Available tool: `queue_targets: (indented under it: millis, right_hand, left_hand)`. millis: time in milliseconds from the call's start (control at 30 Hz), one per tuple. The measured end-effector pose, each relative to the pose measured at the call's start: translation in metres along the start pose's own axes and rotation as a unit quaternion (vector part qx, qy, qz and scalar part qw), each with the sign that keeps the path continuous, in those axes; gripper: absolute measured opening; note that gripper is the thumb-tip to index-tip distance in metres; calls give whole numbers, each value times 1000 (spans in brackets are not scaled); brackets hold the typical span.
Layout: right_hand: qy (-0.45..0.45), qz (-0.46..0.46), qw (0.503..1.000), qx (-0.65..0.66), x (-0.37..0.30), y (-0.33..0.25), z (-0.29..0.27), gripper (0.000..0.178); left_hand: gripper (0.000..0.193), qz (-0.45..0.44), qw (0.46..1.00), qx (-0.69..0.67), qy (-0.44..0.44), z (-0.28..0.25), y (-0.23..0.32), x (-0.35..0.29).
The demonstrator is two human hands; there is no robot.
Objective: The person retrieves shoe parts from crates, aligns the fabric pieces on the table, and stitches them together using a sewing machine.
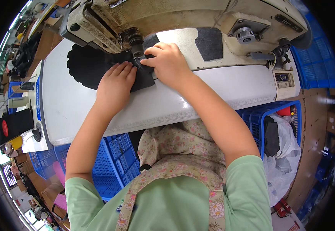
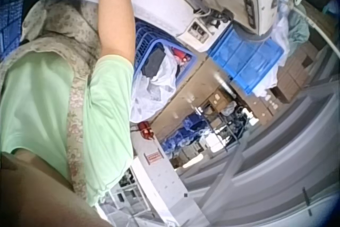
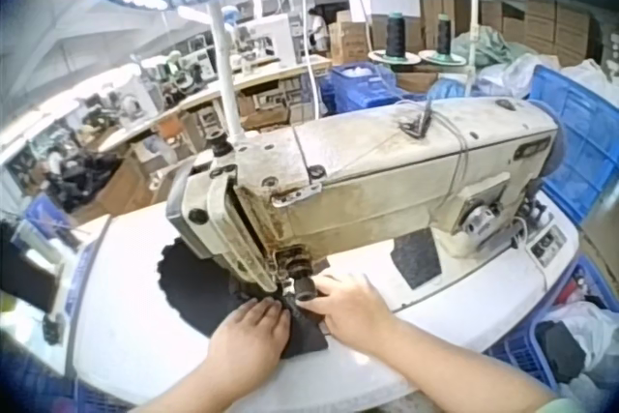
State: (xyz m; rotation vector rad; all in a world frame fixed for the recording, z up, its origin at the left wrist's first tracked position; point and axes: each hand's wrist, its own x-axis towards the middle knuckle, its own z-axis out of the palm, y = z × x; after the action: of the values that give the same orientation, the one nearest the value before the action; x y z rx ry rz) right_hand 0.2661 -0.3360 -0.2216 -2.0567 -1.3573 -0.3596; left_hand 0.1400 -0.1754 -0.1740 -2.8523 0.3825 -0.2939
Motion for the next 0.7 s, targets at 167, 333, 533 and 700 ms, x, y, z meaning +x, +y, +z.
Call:
queue_targets:
  millis: [167,333,533,700]
  right_hand:
    - [-1,5,1000,-8,3,5,3,33]
    - [-11,12,1000,-18,5,13,3,34]
    - [-34,14,999,-11,7,18,4,39]
    - [-100,26,990,98,19,27,-14,41]
  left_hand:
    - [36,-9,1000,-3,-4,3,0,3]
    - [34,-23,999,20,-11,6,5,10]
    - [35,-56,998,29,-14,12,14,13]
    - [35,-94,995,31,2,11,25,15]
